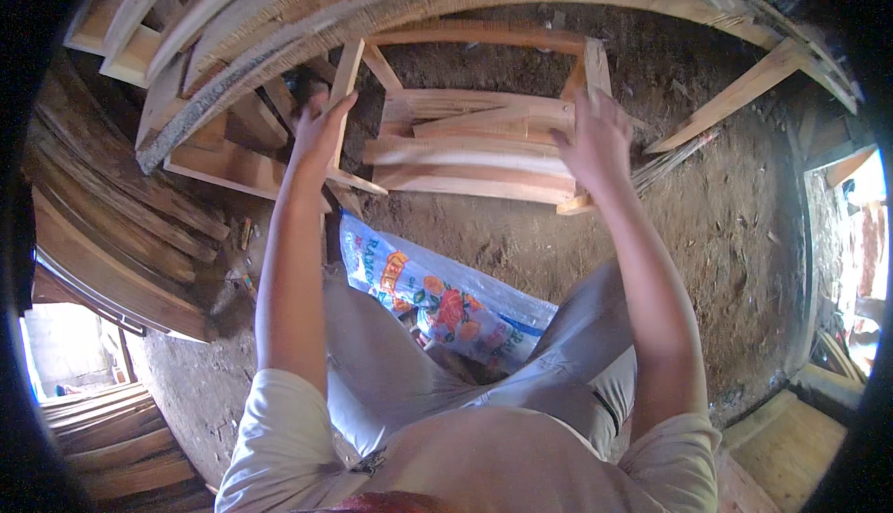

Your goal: The person picks up small wooden slats from a pile on the floor, stacks them into a neat bundle, and places the bundle onto a wooden frame structure. The person then adjusts the position of the wooden frame.

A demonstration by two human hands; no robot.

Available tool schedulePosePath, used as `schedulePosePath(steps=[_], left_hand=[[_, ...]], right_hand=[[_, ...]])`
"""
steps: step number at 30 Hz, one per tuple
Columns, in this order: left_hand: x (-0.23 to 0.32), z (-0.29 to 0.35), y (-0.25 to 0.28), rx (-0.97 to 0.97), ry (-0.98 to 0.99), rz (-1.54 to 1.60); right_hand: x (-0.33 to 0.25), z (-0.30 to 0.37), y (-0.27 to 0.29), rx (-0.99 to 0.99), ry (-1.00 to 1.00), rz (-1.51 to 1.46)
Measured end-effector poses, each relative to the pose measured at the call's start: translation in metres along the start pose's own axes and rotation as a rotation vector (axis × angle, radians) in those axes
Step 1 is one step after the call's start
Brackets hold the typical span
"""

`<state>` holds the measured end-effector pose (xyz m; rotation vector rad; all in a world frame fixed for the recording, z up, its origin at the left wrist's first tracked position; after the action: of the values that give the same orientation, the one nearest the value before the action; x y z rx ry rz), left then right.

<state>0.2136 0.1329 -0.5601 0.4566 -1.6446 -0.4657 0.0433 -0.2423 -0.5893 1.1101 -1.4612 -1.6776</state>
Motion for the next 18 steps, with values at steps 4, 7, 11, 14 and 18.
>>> schedulePosePath(steps=[4, 7, 11, 14, 18], left_hand=[[-0.061, -0.01, 0.043, 0.24, -0.124, -0.093], [-0.095, -0.02, 0.035, 0.122, -0.171, -0.12], [-0.099, -0.027, 0.016, 0.034, -0.11, -0.25], [-0.092, -0.027, 0.005, -0.062, 0.029, -0.257], [-0.103, -0.027, 0.0, -0.139, 0.2, -0.116]], right_hand=[[0.089, -0.004, -0.027, 0.076, -0.355, -0.296], [0.119, -0.024, -0.084, -0.095, -0.392, -0.749], [0.079, -0.008, -0.088, -0.251, -0.467, -1.354], [0.073, -0.001, -0.072, -0.061, -0.368, -1.076], [0.061, 0.006, -0.065, 0.023, -0.269, -0.912]])
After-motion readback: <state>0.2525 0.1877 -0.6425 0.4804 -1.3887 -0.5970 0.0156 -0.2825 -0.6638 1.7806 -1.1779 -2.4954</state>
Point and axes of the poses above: each hand's wrist, its own z-axis away from the middle knuckle, its own y-axis out of the back of the hand, x = y × z, the point moved 4 cm from there along -z, towards the middle knuckle, and after that the axes turned 5 degrees about -y, right-handed, at the moved point
